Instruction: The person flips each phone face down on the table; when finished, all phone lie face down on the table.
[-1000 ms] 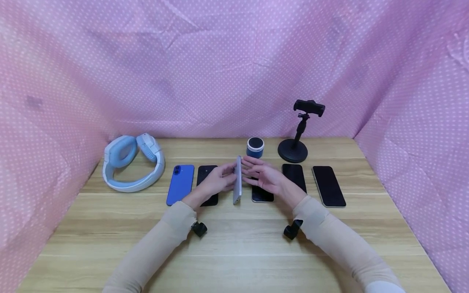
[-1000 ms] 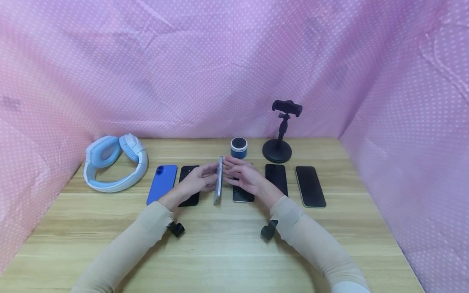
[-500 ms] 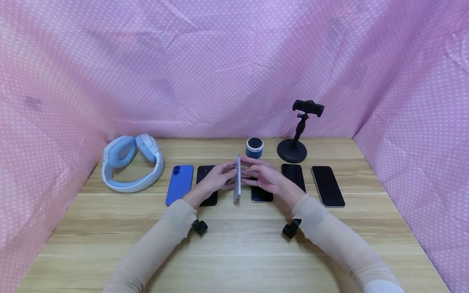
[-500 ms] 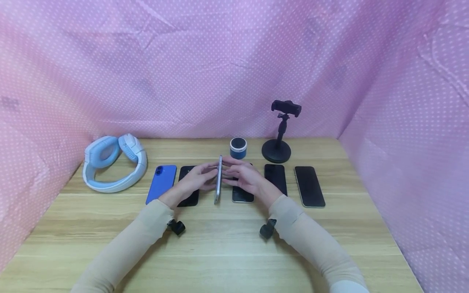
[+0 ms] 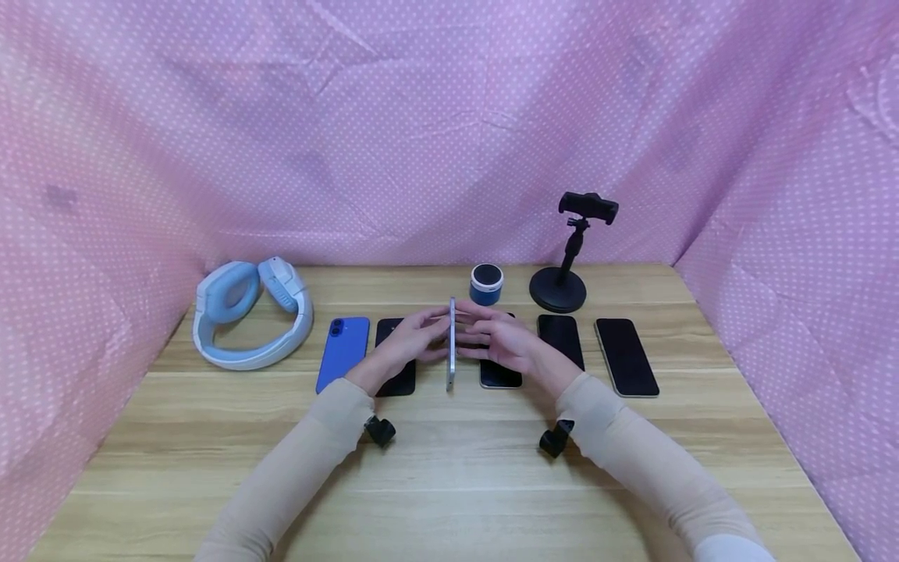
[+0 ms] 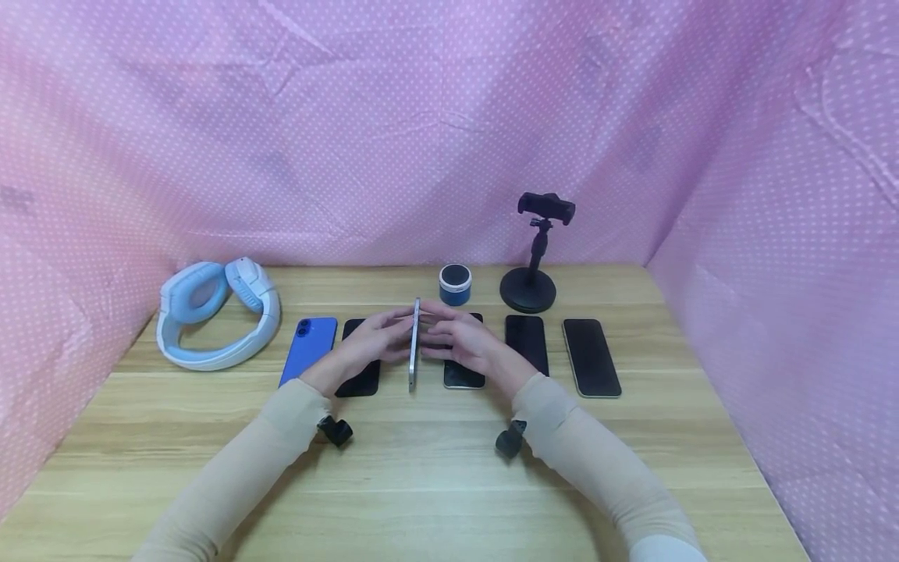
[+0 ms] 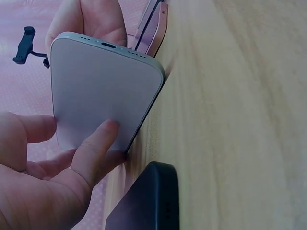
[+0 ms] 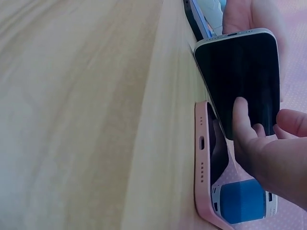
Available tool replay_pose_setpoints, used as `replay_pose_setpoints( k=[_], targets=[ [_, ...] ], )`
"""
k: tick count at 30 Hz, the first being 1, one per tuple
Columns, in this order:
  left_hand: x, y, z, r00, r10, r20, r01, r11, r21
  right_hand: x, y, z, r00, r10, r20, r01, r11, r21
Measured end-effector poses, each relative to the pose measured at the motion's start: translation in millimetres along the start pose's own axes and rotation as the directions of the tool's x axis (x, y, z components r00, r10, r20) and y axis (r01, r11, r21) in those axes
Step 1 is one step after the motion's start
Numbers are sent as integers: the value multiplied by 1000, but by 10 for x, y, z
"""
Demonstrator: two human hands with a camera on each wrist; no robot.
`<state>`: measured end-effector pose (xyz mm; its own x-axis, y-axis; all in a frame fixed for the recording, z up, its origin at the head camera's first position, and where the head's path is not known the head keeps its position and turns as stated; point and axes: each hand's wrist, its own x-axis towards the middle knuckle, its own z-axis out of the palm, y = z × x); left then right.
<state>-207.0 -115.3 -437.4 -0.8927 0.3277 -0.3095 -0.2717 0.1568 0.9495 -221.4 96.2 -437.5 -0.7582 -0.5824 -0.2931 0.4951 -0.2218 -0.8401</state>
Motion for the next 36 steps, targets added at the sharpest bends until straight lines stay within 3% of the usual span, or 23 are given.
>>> replay_pose_setpoints(
  k=[9, 36],
  targets=[
    [12, 2, -20, 1000, -4, 7, 5, 999, -54, -24, -19, 38, 1000, 12, 6, -11, 999, -41],
    [-55, -26, -85, 999, 19, 30, -18, 999, -43, -10, 17, 82, 999, 33, 17, -29, 983, -184]
  ],
)
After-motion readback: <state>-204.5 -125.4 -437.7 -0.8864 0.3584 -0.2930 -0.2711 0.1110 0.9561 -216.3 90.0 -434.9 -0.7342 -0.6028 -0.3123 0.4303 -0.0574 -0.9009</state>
